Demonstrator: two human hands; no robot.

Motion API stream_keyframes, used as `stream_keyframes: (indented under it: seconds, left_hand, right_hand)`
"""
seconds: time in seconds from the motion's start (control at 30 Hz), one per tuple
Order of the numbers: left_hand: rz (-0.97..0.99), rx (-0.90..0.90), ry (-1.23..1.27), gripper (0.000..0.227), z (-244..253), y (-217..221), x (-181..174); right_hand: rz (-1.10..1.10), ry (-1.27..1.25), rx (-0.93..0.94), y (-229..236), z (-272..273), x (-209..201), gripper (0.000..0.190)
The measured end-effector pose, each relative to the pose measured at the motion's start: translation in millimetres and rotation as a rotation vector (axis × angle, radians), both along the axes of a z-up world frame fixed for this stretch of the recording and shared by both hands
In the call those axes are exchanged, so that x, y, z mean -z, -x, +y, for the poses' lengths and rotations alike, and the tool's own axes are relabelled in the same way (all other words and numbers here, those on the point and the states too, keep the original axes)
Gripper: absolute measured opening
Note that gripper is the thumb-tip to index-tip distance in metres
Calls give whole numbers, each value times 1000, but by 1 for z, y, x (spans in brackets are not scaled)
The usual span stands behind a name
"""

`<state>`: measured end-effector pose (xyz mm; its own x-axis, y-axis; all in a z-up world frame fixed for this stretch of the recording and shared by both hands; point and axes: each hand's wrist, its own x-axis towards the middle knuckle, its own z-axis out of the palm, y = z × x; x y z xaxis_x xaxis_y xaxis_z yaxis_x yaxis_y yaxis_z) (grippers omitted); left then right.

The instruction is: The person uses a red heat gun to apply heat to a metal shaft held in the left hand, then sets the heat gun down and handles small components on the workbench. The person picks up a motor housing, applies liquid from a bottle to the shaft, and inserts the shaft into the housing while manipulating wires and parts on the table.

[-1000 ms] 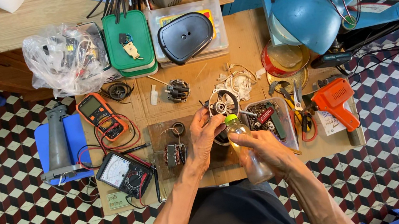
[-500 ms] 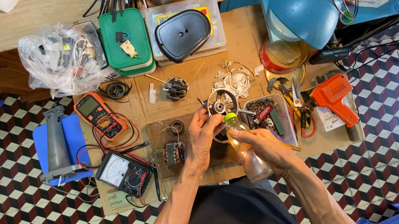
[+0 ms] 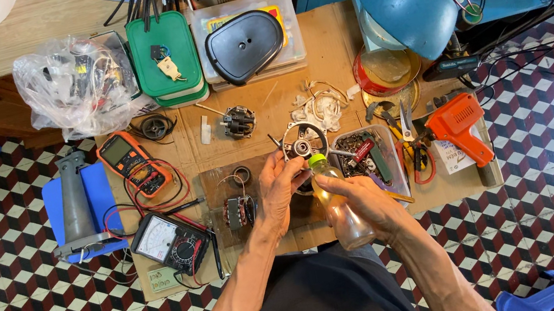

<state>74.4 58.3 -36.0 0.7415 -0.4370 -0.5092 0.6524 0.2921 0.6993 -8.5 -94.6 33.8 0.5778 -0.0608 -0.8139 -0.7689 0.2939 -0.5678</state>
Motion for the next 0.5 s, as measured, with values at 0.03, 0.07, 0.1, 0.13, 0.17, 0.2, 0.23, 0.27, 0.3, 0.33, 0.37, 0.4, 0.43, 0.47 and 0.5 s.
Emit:
stream_keyframes:
  seconds: [0.03,0.07,0.1,0.13,0.17,0.2,0.23,0.27,0.3,0.33,0.37,0.4,0.43,0.47,0.5]
  left_hand:
    - [6,-1,5,34,0,0,1]
    - [12,-3,11,34,0,0,2]
    - [17,-2,12,33,-1,0,2]
    - [21,-3,13,33,0,0,2]
    - [24,-3,14,33,0,0,2]
    - [25,-2,15,32,0,-1,2]
    - [25,-1,15,32,0,-1,2]
    - [25,1,16,32,0,-1,1]
    - [23,6,14,32,-1,-1,1]
    - [20,9,11,32,-1,-2,0]
    - [18,13,8,33,-1,-2,-1]
    - [19,17,3,33,-1,-2,-1]
    - [21,22,-3,34,-1,-2,-2]
    - [23,26,-7,34,-1,-2,-3]
    - [21,26,-1,34,-1,-2,-4]
  right_hand:
    - [7,-2,3,0,0,0,54]
    - [15,-3,4,1,0,0,54]
    - [14,-5,5,1,0,0,54]
    - [13,-7,6,1,1,0,54]
    - [13,-10,6,2,1,0,53]
    - [7,-3,-4,2,2,0,54]
    - [1,4,-14,2,2,0,54]
    - [-5,12,-22,2,2,0,55]
    - [-5,7,-16,3,2,0,55]
    - [-5,1,-11,3,2,1,54]
    - [-6,-4,-5,3,2,1,54]
    - [-12,5,-12,3,2,2,55]
    - [-17,15,-18,3,2,3,55]
    - [-23,25,-25,3,2,3,56]
    - [-28,34,-36,3,2,4,56]
